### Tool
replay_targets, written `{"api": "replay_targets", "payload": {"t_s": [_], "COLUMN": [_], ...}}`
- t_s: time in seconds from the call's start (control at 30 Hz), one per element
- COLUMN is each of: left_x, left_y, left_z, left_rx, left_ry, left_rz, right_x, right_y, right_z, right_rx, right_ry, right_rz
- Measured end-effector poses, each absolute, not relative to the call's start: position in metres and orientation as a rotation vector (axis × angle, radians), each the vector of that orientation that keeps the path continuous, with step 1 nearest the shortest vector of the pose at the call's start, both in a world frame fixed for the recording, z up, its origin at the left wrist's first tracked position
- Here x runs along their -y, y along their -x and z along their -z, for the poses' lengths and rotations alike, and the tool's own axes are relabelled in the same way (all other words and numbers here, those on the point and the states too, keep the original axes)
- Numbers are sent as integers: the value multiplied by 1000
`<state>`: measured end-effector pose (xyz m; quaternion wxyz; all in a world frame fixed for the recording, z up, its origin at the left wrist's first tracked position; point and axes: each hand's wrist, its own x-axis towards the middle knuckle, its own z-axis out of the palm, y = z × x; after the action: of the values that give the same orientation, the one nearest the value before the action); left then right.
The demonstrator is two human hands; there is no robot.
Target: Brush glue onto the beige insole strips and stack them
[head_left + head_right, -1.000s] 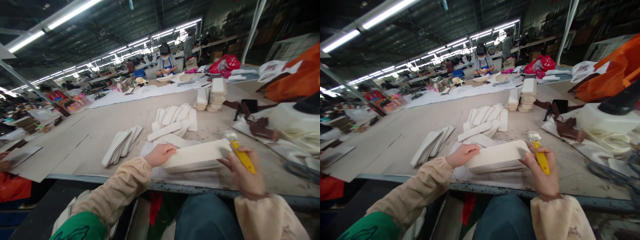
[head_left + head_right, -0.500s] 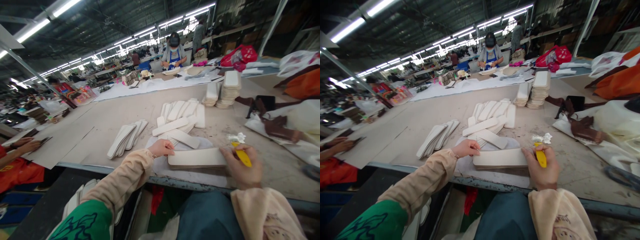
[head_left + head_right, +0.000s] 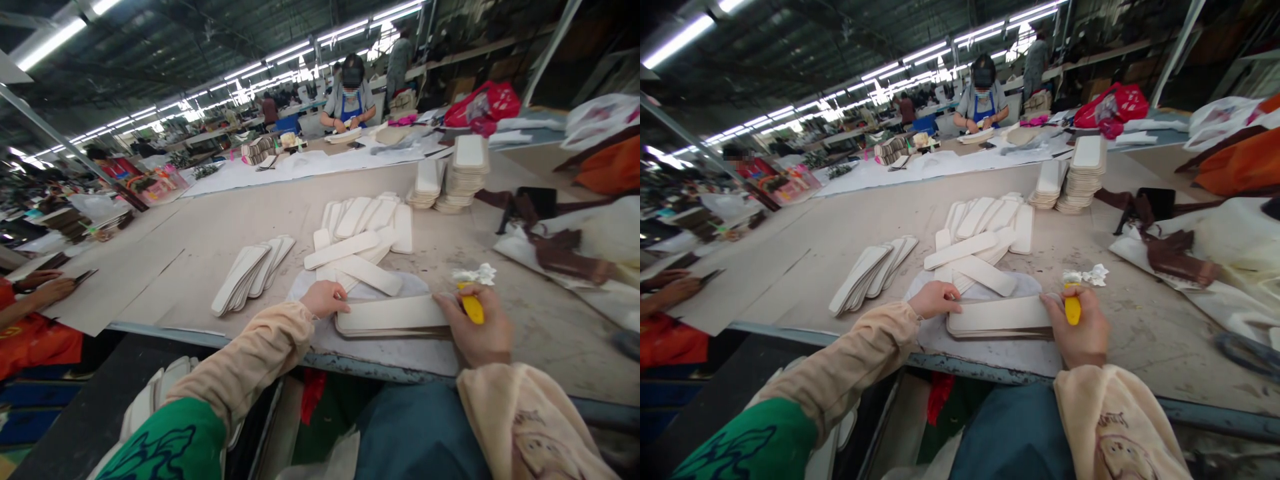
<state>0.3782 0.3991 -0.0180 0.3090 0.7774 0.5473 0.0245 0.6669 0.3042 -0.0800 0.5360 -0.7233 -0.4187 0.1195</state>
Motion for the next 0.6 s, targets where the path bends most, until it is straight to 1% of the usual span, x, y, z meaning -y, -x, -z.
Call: {"api": "replay_targets", "payload": {"t_s": [0.3, 0.6], "left_x": [-396, -394], "left_y": [-377, -379], "left_z": [18, 18], "left_rx": [-1425, -1406], "left_ry": [-2142, -2252], "left_rz": [-45, -44], "right_x": [-308, -311], "right_y": [-667, -665], "right_z": [77, 77], "right_rx": [1143, 1294], "right_ry": [1868, 1996], "right_rz": [-140, -118]}}
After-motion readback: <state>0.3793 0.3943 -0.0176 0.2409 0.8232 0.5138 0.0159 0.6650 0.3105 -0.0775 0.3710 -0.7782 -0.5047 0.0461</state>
